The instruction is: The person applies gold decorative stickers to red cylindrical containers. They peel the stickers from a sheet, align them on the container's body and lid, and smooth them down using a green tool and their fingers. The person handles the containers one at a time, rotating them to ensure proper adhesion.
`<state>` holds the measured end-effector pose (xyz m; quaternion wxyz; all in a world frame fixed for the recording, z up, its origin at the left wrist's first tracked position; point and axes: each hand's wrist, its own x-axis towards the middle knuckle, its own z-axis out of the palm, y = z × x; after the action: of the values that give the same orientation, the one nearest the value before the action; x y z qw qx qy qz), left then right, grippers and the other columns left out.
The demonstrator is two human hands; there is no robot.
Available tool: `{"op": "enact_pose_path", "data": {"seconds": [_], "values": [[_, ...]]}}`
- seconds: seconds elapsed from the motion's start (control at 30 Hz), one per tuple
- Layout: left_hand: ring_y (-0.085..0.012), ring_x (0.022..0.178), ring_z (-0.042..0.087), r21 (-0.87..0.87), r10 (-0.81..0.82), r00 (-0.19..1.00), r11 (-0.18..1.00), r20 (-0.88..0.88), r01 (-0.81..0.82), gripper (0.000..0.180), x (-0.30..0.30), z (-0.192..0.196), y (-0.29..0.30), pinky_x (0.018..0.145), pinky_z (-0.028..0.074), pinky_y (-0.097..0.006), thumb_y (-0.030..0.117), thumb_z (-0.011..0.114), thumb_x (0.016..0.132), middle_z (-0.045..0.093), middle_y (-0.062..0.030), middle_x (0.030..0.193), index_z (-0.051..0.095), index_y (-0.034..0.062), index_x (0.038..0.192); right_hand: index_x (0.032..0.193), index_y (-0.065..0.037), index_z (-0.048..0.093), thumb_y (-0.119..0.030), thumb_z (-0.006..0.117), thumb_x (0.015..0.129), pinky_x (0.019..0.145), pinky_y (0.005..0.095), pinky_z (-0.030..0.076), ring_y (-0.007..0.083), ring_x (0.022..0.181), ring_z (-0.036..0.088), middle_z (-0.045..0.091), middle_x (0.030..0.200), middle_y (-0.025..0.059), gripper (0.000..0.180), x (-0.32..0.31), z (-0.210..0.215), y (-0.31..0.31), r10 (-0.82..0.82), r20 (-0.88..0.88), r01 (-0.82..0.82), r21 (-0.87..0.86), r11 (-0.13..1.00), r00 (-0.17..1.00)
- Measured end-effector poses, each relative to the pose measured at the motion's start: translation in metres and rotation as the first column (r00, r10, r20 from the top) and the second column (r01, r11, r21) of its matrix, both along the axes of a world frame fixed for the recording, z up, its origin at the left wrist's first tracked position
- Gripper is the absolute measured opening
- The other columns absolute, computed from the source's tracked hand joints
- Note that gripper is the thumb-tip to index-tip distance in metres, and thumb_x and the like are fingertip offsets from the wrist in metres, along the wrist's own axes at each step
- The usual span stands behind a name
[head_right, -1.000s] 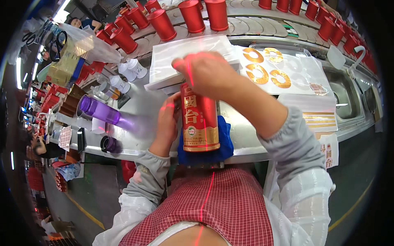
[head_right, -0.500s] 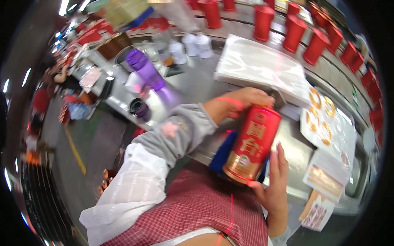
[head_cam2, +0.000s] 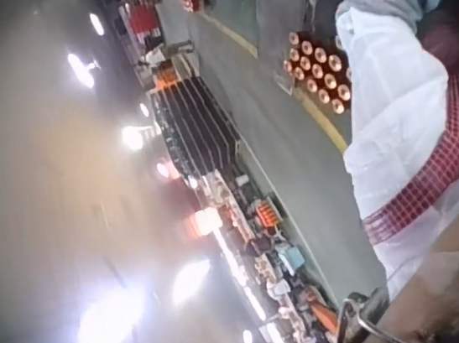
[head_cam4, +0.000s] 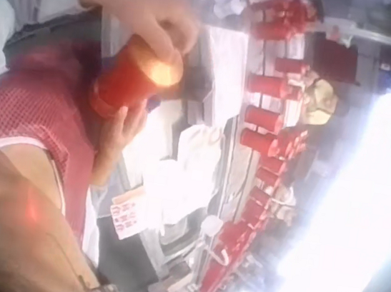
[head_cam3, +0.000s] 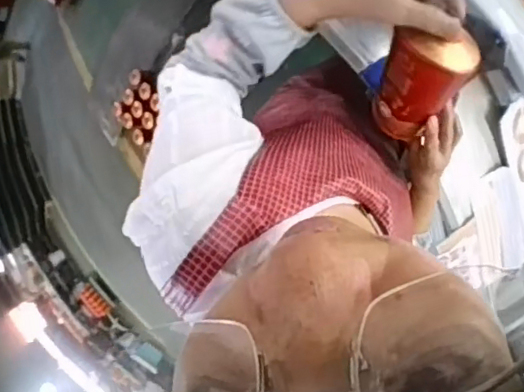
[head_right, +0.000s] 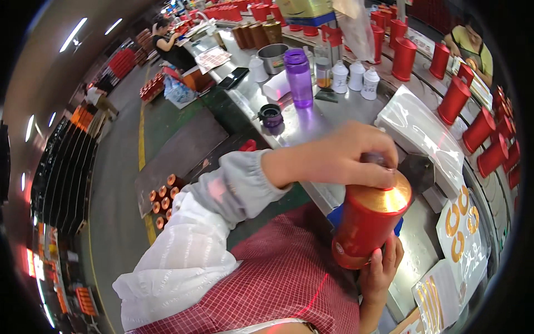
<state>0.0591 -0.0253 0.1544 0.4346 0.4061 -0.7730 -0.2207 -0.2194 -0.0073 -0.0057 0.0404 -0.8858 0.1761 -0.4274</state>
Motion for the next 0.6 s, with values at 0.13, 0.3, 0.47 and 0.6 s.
{"op": "enact_pose_path", "data": {"seconds": [0.13, 0.3, 0.47, 0.6], "values": [[-0.0155, 0.072, 0.061, -0.153, 0.341, 0.94, 0.929, 0.002, -0.337, 0.022, 0.026, 0.016, 0.097, 0.064, 0.046, -0.028, 0.023, 0.073, 0.079, 0.064, -0.0069, 0.081, 0.067, 0.0047, 0.09, 0.138, -0.013, 0.036, 0.002, 0.064, 0.083, 0.097, 0.0501, 0.042, 0.043, 0.116, 0.05, 0.046, 0.138, 0.0224, 0.063, 0.026, 0.031, 0.004, 0.15, -0.068, -0.149, 0.012, 0.989, 0.986], [-0.0125, 0.071, 0.06, -0.189, 0.745, 0.667, 0.657, 0.011, -0.73, 0.02, 0.069, 0.013, 0.197, 0.063, 0.045, -0.024, 0.015, 0.076, 0.076, 0.064, -0.0041, 0.081, 0.069, 0.0057, 0.092, 0.127, -0.006, 0.052, -0.001, 0.06, 0.081, 0.101, 0.0509, 0.037, 0.0437, 0.122, 0.047, 0.046, 0.138, 0.0246, 0.047, 0.074, 0.056, 0.013, 0.344, -0.068, -0.336, 0.111, 0.935, 0.936], [-0.0066, 0.077, 0.058, -0.066, 0.94, 0.337, 0.34, 0.05, -0.938, 0.014, 0.164, -0.014, 0.265, 0.068, 0.047, -0.021, 0.011, 0.071, 0.083, 0.064, -0.0003, 0.088, 0.068, 0.0027, 0.094, 0.121, -0.004, 0.062, -0.001, 0.047, 0.095, 0.105, 0.0388, 0.038, 0.0348, 0.128, 0.048, 0.05, 0.137, 0.02, 0.03, 0.122, 0.06, 0.017, 0.266, -0.171, -0.228, 0.212, 0.95, 0.949], [-0.0059, 0.075, 0.057, -0.189, 0.966, 0.084, 0.133, 0.245, -0.973, 0.023, 0.248, -0.051, 0.3, 0.067, 0.046, -0.021, 0.023, 0.071, 0.085, 0.064, -0.0013, 0.083, 0.069, 0.0032, 0.096, 0.114, -0.001, 0.063, 0.006, 0.058, 0.085, 0.101, 0.0394, 0.042, 0.0354, 0.121, 0.053, 0.054, 0.133, 0.0186, 0.031, 0.178, 0.056, 0.023, 0.199, -0.28, -0.123, 0.268, 0.956, 0.939]]}}
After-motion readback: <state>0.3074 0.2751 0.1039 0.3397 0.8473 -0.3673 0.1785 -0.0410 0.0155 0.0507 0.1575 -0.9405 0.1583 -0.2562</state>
